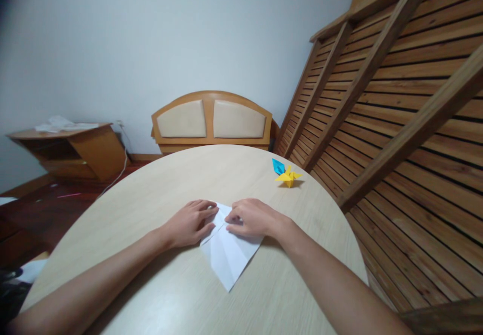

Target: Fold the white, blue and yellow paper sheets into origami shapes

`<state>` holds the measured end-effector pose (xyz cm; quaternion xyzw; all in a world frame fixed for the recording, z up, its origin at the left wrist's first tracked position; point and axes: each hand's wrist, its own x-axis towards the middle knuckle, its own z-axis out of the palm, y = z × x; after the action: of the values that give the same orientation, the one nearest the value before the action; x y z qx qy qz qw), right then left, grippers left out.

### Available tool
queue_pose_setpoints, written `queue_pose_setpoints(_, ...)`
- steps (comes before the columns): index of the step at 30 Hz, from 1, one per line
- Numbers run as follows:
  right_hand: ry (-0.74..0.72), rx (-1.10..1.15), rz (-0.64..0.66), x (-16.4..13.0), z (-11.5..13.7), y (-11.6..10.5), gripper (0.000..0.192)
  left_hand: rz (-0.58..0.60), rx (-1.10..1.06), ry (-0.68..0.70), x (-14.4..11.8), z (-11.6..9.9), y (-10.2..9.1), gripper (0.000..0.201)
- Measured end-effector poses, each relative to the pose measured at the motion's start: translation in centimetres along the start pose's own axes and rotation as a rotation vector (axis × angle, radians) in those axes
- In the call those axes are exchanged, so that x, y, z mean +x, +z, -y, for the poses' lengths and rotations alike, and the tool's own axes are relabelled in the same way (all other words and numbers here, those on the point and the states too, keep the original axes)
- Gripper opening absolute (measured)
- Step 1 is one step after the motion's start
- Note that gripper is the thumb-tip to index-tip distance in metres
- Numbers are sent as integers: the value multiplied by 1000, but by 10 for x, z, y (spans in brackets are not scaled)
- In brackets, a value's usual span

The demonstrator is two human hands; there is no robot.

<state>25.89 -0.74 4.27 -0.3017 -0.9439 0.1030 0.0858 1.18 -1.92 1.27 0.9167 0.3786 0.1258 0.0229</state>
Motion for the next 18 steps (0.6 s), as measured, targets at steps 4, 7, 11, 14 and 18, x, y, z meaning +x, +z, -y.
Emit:
queue_pose_setpoints(4, -4, 125, -23, 3, -2, 6, 24, 62, -64, 158, -3, 13, -3, 42)
queue_pose_setpoints(7, 25, 187, -64, 7, -4, 11, 23, 101, -76, 217, -4, 21, -3, 45)
queue_pose_setpoints(11, -21, 154, -83, 9, -7, 13, 22, 149, -84, 244, -4, 26, -1, 52)
queue_pose_setpoints(14, -35, 137, -70, 11, -8, 13, 21, 159, -79, 233, -3, 28, -1, 55)
queue_pose_setpoints(18, 6, 158, -50, 19, -12, 8, 25, 182, -39, 244, 0, 37, -1, 55)
